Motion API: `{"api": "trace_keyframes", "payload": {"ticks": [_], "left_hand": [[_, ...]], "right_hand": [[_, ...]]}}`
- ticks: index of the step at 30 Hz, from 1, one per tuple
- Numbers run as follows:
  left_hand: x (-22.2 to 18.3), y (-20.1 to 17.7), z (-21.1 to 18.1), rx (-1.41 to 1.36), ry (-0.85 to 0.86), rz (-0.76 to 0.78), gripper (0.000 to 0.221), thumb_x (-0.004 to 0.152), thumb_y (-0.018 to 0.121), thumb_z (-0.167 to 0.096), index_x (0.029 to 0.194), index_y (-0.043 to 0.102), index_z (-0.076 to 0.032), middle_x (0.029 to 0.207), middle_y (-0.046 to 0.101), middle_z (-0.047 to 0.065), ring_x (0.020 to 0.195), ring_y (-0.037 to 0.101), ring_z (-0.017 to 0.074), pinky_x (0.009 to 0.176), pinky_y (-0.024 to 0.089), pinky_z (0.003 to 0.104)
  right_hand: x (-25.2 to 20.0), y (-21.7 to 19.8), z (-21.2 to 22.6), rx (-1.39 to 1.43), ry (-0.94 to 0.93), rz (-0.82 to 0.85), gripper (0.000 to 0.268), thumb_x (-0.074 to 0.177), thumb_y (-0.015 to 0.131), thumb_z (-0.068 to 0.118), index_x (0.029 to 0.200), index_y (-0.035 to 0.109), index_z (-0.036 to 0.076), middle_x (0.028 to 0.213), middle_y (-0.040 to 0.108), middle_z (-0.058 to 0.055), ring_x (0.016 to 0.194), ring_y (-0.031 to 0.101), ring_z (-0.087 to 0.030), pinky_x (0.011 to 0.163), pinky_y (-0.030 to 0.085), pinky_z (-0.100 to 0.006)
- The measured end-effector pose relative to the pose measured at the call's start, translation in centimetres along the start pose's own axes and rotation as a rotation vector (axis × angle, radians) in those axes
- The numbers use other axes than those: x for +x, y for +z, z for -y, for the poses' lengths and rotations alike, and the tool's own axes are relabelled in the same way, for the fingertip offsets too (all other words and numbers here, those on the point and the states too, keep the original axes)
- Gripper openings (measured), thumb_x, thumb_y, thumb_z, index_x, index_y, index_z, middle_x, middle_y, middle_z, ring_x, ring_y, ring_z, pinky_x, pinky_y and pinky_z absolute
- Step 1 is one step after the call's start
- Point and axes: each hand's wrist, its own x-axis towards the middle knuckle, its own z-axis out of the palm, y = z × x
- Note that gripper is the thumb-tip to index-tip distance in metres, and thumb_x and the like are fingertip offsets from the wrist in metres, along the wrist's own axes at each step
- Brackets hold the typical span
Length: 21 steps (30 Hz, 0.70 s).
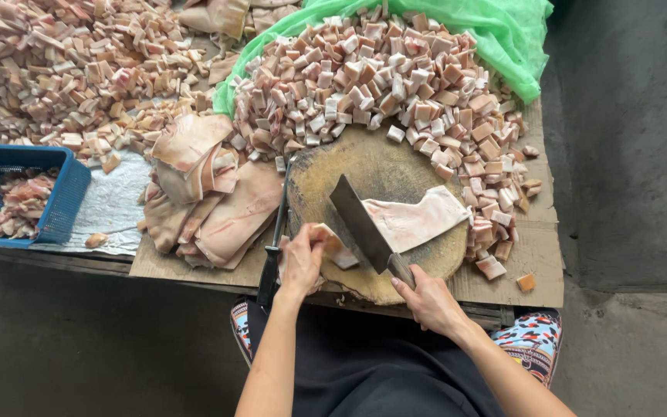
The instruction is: The person cuts strips of pork belly into small cubes using a cleaver on a wooden cutting board. The diced pieces accumulate on the board and are occasionally pushed aside to make room for more cutting.
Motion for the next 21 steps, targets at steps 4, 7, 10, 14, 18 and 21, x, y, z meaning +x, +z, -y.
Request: {"api": "trace_keyframes", "payload": {"ticks": [4,7,10,14,18,21], "left_hand": [[2.6,-1.1,0.8,0.175,-0.027,-0.022,0.059,0.084,0.068,-0.005,0.139,0.048,0.001,0.134,0.053,0.027,0.1,0.067,0.0367,0.09,0.054,0.042],[3.4,-1.2,1.1,0.186,0.15,-0.099,0.056,0.091,0.069,-0.005,0.143,0.05,0.003,0.133,0.054,0.026,0.119,0.06,0.0426,0.101,0.051,0.045],[4.1,-0.3,1.3,0.131,-0.075,0.011,0.048,0.095,0.064,-0.01,0.141,0.052,-0.001,0.131,0.055,0.024,0.118,0.061,0.0383,0.096,0.055,0.041],[5.7,2.4,2.0,0.15,-0.078,0.077,0.054,0.09,0.065,-0.012,0.141,0.051,-0.003,0.128,0.058,0.021,0.115,0.064,0.0378,0.1,0.053,0.043],[6.1,5.6,2.5,0.326,0.02,0.083,0.044,0.085,0.072,-0.011,0.127,0.061,-0.002,0.124,0.06,0.023,0.118,0.059,0.0442,0.098,0.05,0.05],[7.8,7.8,1.9,0.479,-0.09,0.154,0.04,0.085,0.076,-0.02,0.118,0.062,-0.003,0.12,0.06,0.022,0.114,0.06,0.0415,0.1,0.045,0.053]], "right_hand": [[-0.6,-2.1,1.4,-0.008,-0.284,-0.244,0.037,0.1,0.055,0.04,0.11,0.056,0.005,0.057,0.061,-0.006,0.045,0.062,-0.019,0.041,0.05,-0.037],[-0.3,-3.1,1.0,0.099,-0.462,-0.432,0.036,0.1,0.055,0.037,0.107,0.053,0.002,0.057,0.062,-0.009,0.045,0.062,-0.021,0.041,0.049,-0.04],[1.8,-1.8,0.4,0.131,-0.465,-0.425,0.036,0.101,0.053,0.036,0.109,0.049,0.002,0.063,0.066,-0.015,0.052,0.067,-0.028,0.045,0.054,-0.043],[6.2,1.5,-1.1,-0.201,-0.268,-0.25,0.036,0.101,0.056,0.035,0.114,0.05,0.002,0.079,0.07,-0.028,0.077,0.07,-0.044,0.065,0.053,-0.053],[7.5,2.9,-2.6,-0.19,-0.163,-0.207,0.038,0.099,0.057,0.036,0.112,0.05,0.001,0.085,0.07,-0.032,0.086,0.069,-0.052,0.072,0.053,-0.057],[6.9,3.4,-2.4,-0.089,-0.032,-0.133,0.038,0.101,0.051,0.038,0.115,0.047,0.002,0.086,0.07,-0.028,0.081,0.074,-0.048,0.071,0.055,-0.055]]}}
